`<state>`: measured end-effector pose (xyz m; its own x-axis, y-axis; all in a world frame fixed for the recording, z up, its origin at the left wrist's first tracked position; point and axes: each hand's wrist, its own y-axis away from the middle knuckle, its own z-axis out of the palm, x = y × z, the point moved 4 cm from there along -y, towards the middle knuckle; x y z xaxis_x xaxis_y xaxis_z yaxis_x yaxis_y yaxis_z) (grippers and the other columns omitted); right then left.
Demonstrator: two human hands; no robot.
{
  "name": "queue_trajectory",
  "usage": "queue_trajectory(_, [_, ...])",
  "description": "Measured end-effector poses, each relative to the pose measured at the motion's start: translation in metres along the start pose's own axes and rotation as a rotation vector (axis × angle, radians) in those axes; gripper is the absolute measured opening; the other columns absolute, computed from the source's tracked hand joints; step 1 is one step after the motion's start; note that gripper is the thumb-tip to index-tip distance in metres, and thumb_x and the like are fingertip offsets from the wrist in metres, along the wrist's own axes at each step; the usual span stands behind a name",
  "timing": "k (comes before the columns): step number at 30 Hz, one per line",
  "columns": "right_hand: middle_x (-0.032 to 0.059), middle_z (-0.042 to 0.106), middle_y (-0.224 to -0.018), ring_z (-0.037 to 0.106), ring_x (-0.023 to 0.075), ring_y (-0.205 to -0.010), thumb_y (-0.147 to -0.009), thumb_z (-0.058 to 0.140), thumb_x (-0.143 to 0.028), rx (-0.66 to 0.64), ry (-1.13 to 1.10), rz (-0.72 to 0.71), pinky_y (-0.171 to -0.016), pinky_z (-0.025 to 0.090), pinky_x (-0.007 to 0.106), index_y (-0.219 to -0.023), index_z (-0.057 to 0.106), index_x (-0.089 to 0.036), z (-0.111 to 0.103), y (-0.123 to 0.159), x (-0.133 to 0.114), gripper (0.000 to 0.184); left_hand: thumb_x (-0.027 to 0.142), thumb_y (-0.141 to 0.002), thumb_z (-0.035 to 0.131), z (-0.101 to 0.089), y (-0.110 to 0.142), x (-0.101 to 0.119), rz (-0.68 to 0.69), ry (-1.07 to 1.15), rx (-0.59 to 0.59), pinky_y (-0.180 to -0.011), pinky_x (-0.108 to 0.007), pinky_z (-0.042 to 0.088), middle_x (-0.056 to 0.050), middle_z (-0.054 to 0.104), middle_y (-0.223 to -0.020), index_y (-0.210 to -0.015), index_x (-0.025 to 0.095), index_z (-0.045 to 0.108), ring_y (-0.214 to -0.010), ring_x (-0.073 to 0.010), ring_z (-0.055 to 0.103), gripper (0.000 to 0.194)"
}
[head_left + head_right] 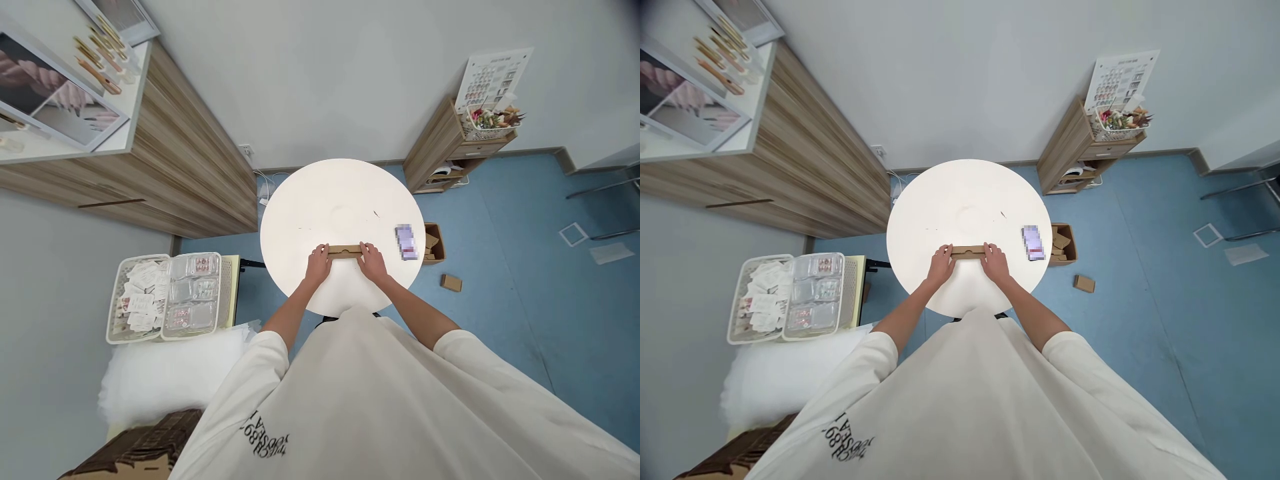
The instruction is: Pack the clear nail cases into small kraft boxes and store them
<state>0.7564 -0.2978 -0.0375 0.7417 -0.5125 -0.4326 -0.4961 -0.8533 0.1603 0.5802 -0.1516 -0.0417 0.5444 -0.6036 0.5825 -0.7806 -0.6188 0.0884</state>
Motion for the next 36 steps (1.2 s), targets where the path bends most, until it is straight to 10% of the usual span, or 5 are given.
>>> queue_trajectory(8, [0.0156, 0.007, -0.169, 0.036, 0.0403, -0.138, -0.094, 0.048, -0.058, -0.156, 0.043, 0.015, -0.107, 0.035, 0.055, -0.163, -0.004, -0.021, 0.019, 0.015, 0.002, 0.094, 0.008, -0.085, 0.048, 0.012, 0.024, 0.002, -0.02, -0.119, -0.057, -0.114, -0.053, 0.027, -0.018, 0.028, -0.162, -0.163, 0.022, 0.011, -0.145, -0.0364, 0.032, 0.086])
queue_trajectory(16, [0.0185, 0.051, -0.142, 0.051, 0.0343, -0.124, -0.098, 0.043, -0.049, -0.147, -0.139, 0.07, -0.102, 0.042, 0.048, -0.162, 0.014, -0.02, 0.005, 0.013, -0.004, 0.076, 0.015, -0.092, 0.043, 0.001, 0.015, 0.007, -0.104, 0.102, -0.081, -0.095, -0.047, 0.046, -0.02, 0.058, -0.123, -0.153, 0.014, 0.034, -0.113, -0.0326, 0.057, 0.061])
queue_trajectory(36, [0.0108, 0.052, -0.144, 0.054, 0.0243, -0.128, -0.093, 0.048, -0.032, -0.143, -0.285, 0.212, -0.105, 0.046, 0.04, -0.141, 0.048, -0.023, 0.039, 0.077, 0.001, 0.048, 0.011, -0.086, 0.05, 0.042, 0.095, -0.01, -0.137, 0.394, -0.094, -0.11, -0.048, 0.04, -0.013, 0.05, -0.142, -0.135, 0.021, 0.045, -0.134, -0.0279, 0.048, 0.05])
